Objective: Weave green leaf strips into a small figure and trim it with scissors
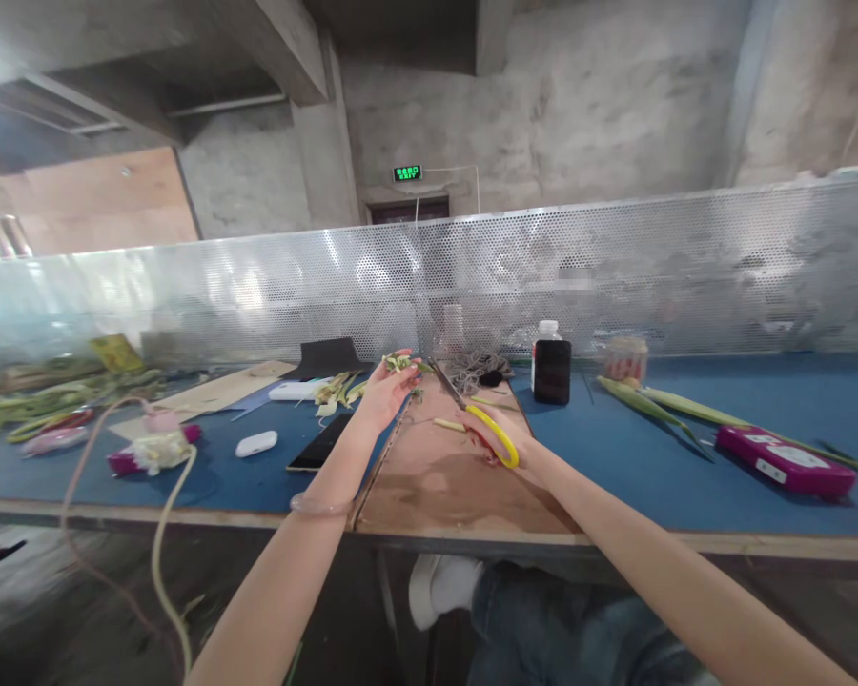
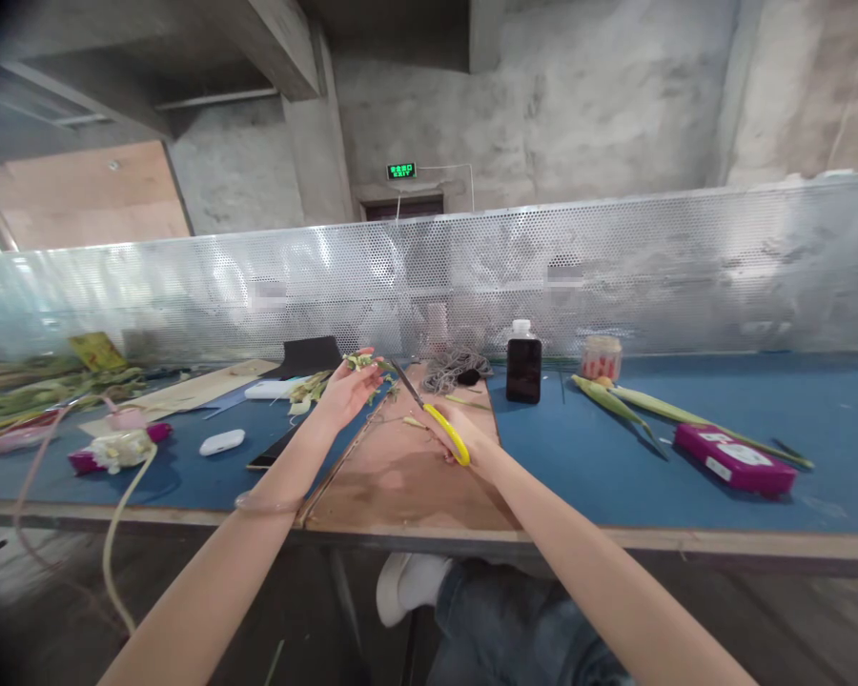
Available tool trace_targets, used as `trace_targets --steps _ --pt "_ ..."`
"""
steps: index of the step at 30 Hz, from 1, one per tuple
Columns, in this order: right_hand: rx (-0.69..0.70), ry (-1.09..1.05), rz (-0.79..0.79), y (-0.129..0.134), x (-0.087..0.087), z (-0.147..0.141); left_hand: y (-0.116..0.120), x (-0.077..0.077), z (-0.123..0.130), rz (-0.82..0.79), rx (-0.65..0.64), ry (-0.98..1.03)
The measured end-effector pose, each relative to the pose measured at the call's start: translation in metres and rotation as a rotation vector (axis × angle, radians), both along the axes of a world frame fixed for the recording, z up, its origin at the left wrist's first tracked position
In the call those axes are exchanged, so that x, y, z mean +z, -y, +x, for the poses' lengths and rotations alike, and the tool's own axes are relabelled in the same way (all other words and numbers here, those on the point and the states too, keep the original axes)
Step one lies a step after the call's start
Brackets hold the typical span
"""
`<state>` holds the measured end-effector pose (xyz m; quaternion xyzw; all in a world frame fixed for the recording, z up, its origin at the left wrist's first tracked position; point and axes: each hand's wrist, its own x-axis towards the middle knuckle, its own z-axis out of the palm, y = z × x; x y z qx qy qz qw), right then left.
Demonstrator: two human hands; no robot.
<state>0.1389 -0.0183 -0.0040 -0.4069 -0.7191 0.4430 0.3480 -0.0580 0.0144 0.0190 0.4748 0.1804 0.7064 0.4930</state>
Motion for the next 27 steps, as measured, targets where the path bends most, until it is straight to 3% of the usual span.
trace_targets --steps 8,17,27 --pt "-0.033 0.022 0.095 -0.016 -0.015 0.002 -0.005 -0.002 -0.001 0.012 0.020 -0.016" --pt "-0.231 0.081 0.474 -0.025 -0.018 0.005 -0.004 -0.002 -0.001 -0.009 0.035 -0.059" --pt "-0.371 -0.005 0.560 -0.020 -0.016 0.003 0.004 -0.002 0.005 -0.052 -0.012 -0.258"
